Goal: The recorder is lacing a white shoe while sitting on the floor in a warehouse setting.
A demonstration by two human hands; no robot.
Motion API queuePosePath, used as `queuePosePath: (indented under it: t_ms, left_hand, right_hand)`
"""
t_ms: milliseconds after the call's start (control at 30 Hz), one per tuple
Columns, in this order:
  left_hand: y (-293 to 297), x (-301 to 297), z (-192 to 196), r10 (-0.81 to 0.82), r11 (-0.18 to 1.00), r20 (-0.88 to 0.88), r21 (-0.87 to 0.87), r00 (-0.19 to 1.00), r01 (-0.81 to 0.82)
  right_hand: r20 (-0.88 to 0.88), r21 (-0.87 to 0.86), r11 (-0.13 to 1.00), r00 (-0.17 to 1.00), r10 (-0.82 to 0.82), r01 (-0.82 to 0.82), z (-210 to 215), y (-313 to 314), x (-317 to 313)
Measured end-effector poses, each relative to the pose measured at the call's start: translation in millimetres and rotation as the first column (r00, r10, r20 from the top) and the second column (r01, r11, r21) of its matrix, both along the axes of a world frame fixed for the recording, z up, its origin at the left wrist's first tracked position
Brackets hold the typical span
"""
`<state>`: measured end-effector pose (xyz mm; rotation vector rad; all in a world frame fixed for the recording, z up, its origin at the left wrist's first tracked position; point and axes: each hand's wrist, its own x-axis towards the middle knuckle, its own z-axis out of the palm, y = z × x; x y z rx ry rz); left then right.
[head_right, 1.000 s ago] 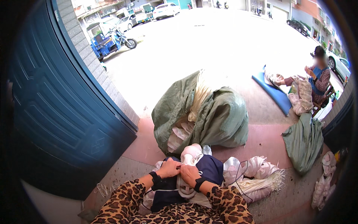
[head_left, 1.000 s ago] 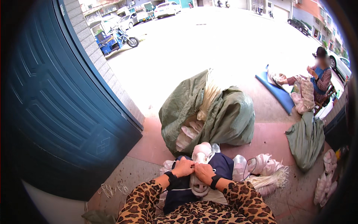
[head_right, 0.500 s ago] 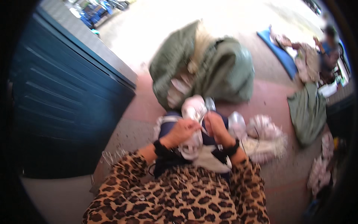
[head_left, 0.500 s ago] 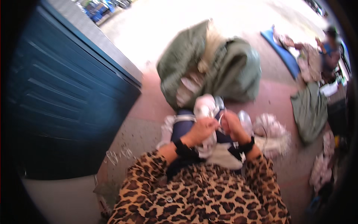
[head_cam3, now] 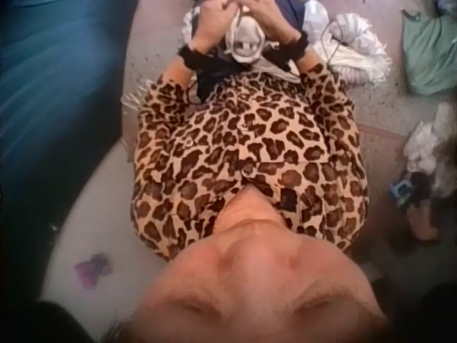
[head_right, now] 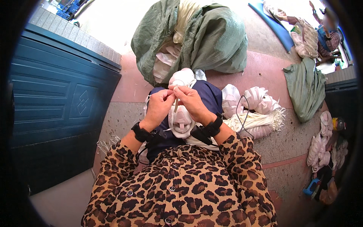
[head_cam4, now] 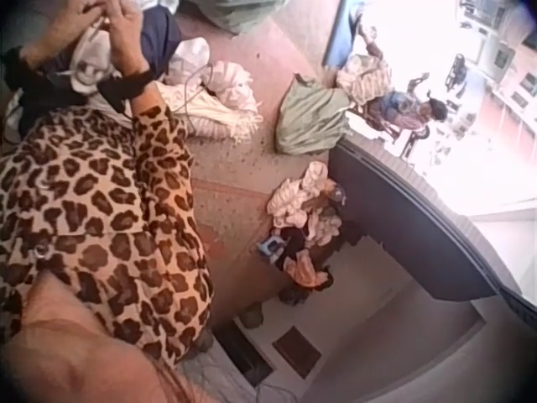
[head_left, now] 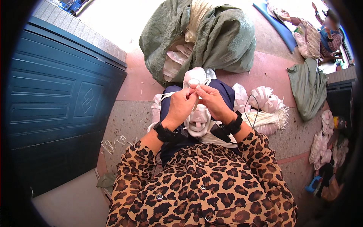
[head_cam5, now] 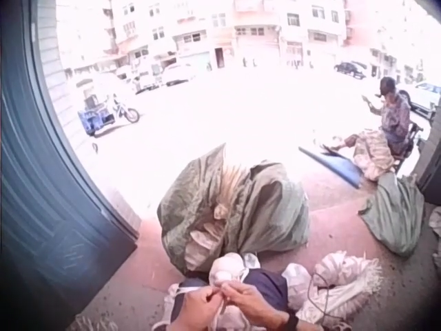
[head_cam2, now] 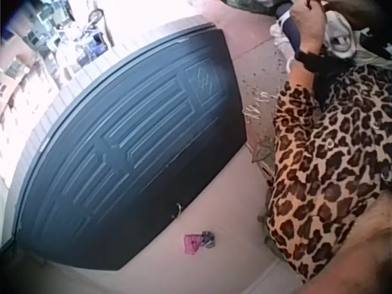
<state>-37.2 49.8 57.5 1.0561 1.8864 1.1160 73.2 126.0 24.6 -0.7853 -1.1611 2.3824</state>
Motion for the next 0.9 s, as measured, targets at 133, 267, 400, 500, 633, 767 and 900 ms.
queuePosePath:
  t_ms: [133, 267, 400, 500, 633, 767, 900]
  left_hand:
    - [0, -3, -6, 0.004, 1.0, 0.066, 0.02, 0.998, -0.005]
    - [7, -28, -24, -0.085, 0.984, -0.141, 0.147, 0.986, 0.106]
    - [17, -59, -64, -0.137, 0.965, -0.613, 0.094, 0.778, 0.243]
    - [28, -61, -83, -0.364, 0.902, -0.627, -0.052, 0.689, 0.429]
    - [43, -75, -80, -0.657, 0.753, -0.362, -0.286, 0.661, 0.592]
    - [30, -51, -53, -0.501, 0.817, -0.779, -0.283, 0.376, 0.502]
    - [28, -54, -39, -0.575, 0.787, -0.764, -0.42, 0.293, 0.451]
  right_hand:
    - [-0.06, 0.004, 1.0, 0.998, -0.017, 0.017, 1, 2, -4]
    - [0.011, 0.219, 0.974, 0.998, -0.063, 0.059, 0, 12, -7]
    - [-0.059, 0.383, 0.923, 0.998, -0.007, 0.029, 42, 34, -10]
    - [-0.034, 0.403, 0.915, 0.998, 0.045, -0.028, 43, 34, -10]
    - [0.024, 0.548, 0.833, 0.997, 0.069, -0.071, 52, 31, -9]
    - [-0.052, 0.856, 0.514, 0.999, 0.001, 0.044, 139, 42, -8]
    - [-0.194, 0.943, -0.274, 0.981, 0.011, 0.19, 202, 89, 22]
